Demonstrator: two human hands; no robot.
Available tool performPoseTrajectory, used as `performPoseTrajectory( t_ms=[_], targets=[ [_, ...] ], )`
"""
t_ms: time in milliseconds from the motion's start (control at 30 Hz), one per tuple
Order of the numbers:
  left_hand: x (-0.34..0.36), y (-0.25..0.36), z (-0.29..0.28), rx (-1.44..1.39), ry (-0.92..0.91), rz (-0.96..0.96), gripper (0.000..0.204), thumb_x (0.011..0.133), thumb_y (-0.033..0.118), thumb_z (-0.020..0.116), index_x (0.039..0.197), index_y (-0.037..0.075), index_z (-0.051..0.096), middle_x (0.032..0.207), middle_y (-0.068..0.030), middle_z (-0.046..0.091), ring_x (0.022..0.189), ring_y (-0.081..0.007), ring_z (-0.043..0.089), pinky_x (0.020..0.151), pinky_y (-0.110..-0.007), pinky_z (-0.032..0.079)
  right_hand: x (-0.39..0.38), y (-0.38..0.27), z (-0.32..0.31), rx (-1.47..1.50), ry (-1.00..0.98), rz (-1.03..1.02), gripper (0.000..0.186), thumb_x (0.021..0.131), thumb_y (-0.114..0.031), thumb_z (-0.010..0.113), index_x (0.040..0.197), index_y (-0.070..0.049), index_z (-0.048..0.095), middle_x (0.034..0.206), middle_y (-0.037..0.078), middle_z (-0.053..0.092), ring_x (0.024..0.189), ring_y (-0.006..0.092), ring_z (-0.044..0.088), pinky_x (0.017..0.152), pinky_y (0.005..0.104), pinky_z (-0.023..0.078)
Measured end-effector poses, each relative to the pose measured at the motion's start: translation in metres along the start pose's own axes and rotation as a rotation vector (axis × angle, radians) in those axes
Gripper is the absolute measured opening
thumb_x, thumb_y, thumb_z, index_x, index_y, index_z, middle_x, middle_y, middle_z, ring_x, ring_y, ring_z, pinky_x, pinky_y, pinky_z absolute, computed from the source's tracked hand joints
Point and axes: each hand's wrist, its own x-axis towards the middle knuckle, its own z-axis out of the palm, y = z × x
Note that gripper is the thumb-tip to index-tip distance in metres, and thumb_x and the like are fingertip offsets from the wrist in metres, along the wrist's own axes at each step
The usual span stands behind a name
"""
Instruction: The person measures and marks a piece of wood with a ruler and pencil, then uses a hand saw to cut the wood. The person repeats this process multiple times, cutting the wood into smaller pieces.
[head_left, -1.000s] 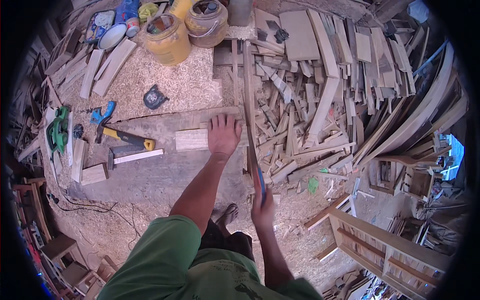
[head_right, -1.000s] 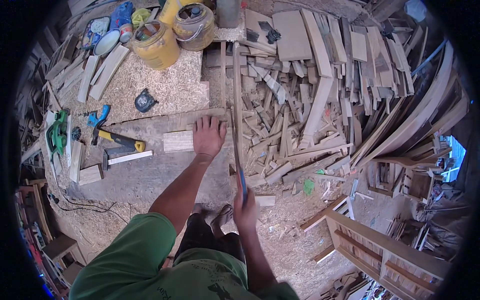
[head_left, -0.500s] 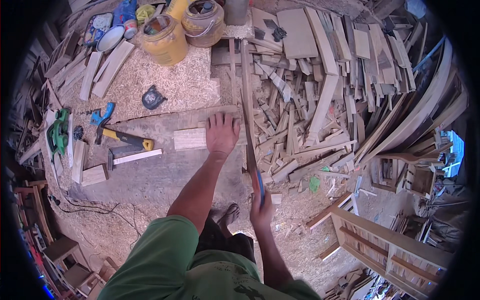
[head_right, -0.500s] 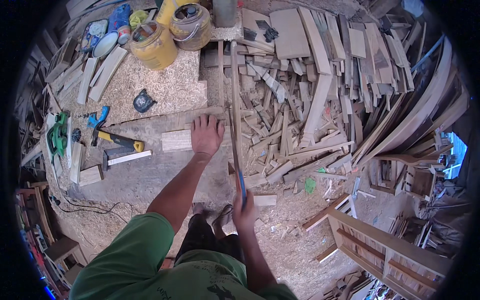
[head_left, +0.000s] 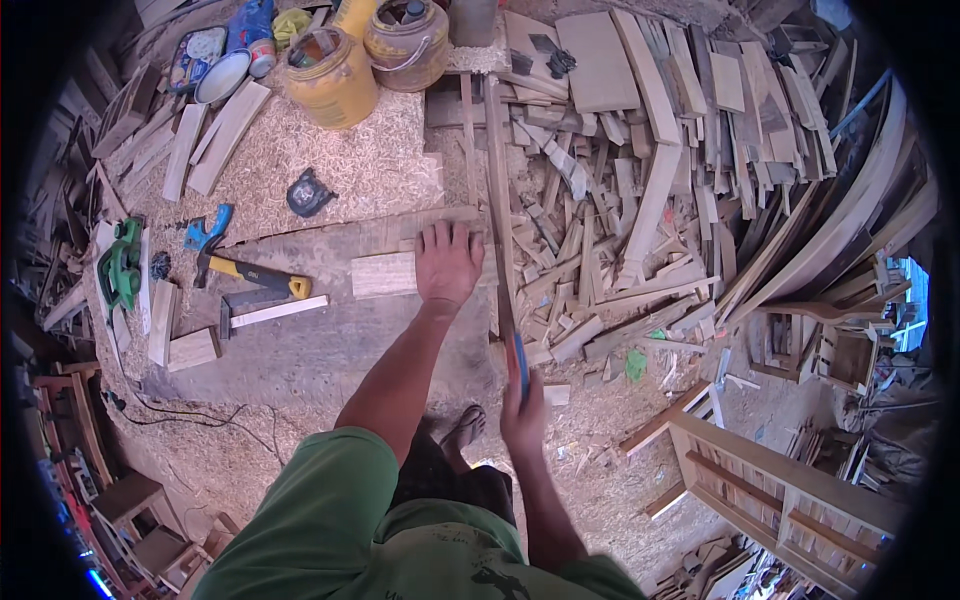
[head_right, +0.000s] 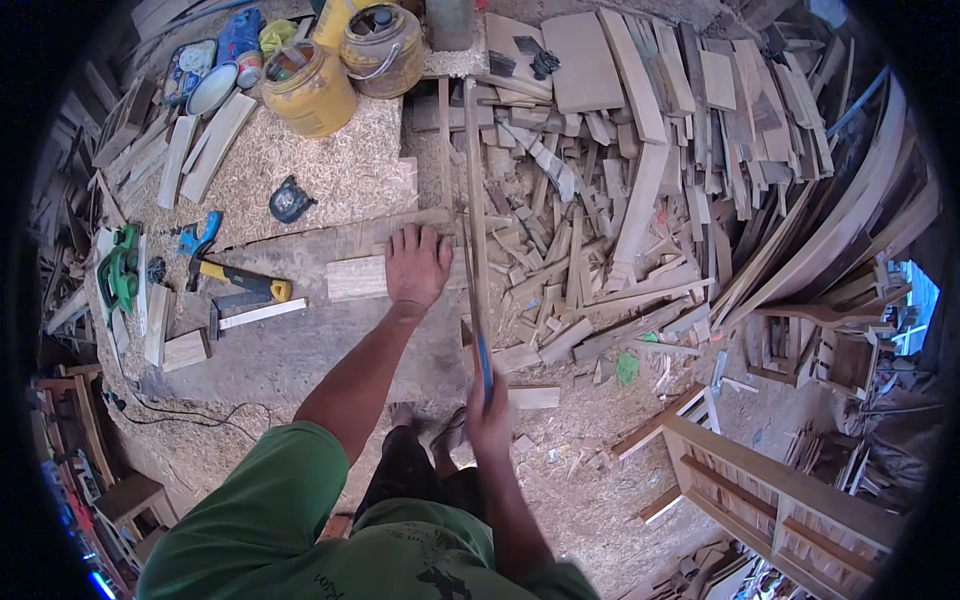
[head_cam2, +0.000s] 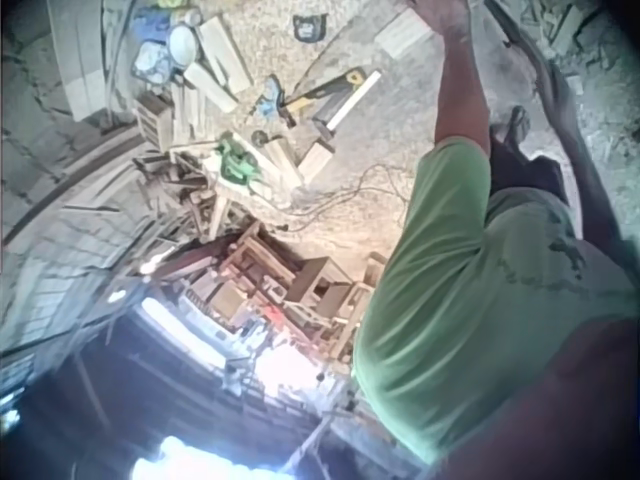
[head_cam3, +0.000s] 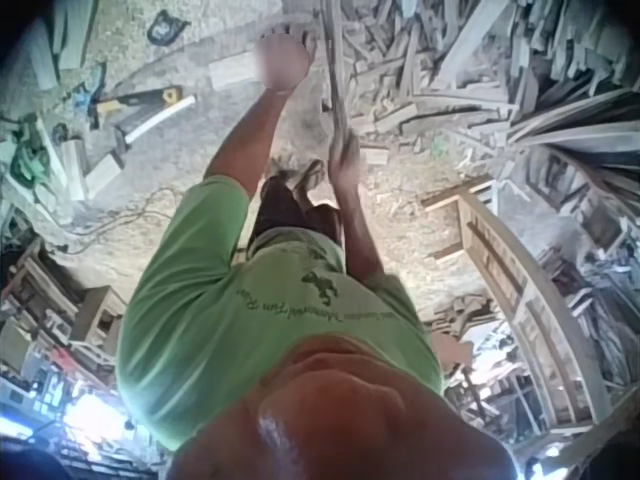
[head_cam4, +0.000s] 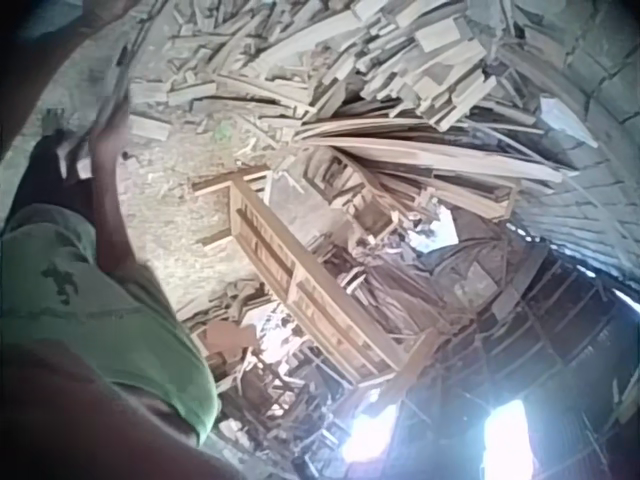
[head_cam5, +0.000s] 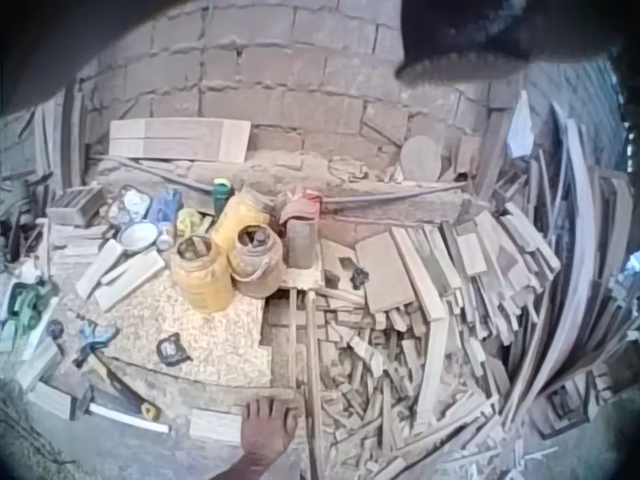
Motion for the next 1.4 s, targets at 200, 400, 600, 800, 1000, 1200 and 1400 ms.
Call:
performPoseTrajectory(
  t_ms=[200,400,600,800,1000,1200,1400],
  targets=[
    [-0.001,-0.004,-0.005,0.020,-0.018,-0.024,0.035,0.105,0.041,0.063,0.115,0.008,0.070,0.116,-0.0171,0.062,0.114,-0.0378,0.058,0.105,-0.054,0.046,0.009,-0.031,-0.008,0.030,-0.052,0.067,0.034,0.115,-0.031,0.060,0.130,-0.001,0.064,0.090,0.028,0.072,0.081,0.0491,0.074,0.064,0.0562,0.053],
    [-0.001,-0.007,-0.005,0.003,0.036,-0.009,0.033,0.104,0.039,0.066,0.114,0.008,0.069,0.117,-0.0170,0.062,0.114,-0.0378,0.058,0.105,-0.054,0.046,-0.127,0.031,-0.045,0.028,0.001,0.130,0.040,0.114,-0.031,0.059,0.139,-0.001,0.066,0.095,0.029,0.075,0.080,0.0464,0.078,0.066,0.0526,0.058],
    [0.000,0.000,-0.003,-0.016,0.077,0.031,0.032,0.104,0.038,0.065,0.109,0.007,0.067,0.112,-0.0180,0.062,0.108,-0.0392,0.060,0.098,-0.055,0.049,0.051,-0.046,0.009,0.042,0.032,-0.061,0.040,0.116,-0.034,0.059,0.134,0.001,0.065,0.081,0.028,0.070,0.073,0.0486,0.073,0.061,0.0532,0.052],
    [-0.003,-0.006,-0.004,0.010,0.080,-0.005,0.034,0.105,0.040,0.065,0.109,0.007,0.069,0.114,-0.0181,0.062,0.109,-0.0389,0.060,0.100,-0.055,0.049,-0.151,0.047,-0.053,-0.080,-0.070,0.088,0.052,0.113,-0.035,0.059,0.150,0.002,0.061,0.117,0.031,0.078,0.106,0.0479,0.080,0.086,0.0513,0.064],
    [-0.003,0.000,0.000,0.014,-0.009,-0.011,0.034,0.105,0.042,0.062,0.114,0.010,0.070,0.118,-0.0160,0.062,0.115,-0.0365,0.058,0.104,-0.054,0.046,0.000,0.003,0.006,0.030,0.004,0.038,0.044,0.113,-0.034,0.062,0.138,0.002,0.063,0.090,0.026,0.075,0.082,0.0455,0.078,0.067,0.0526,0.059],
    [-0.004,-0.005,0.001,0.021,0.034,-0.010,0.035,0.105,0.042,0.063,0.111,0.008,0.069,0.116,-0.0176,0.062,0.112,-0.0382,0.059,0.102,-0.055,0.047,-0.052,0.018,-0.013,-0.059,-0.044,0.106,0.043,0.112,-0.032,0.062,0.142,-0.001,0.062,0.095,0.030,0.074,0.087,0.0488,0.077,0.070,0.0557,0.059],
    [0.000,-0.006,0.000,0.032,0.069,0.027,0.034,0.105,0.040,0.063,0.110,0.007,0.069,0.113,-0.0184,0.062,0.109,-0.0397,0.060,0.100,-0.055,0.048,-0.113,0.041,-0.030,0.010,-0.013,0.061,0.046,0.112,-0.029,0.061,0.147,0.001,0.062,0.111,0.029,0.079,0.098,0.0458,0.080,0.082,0.0517,0.063]
  ],
)
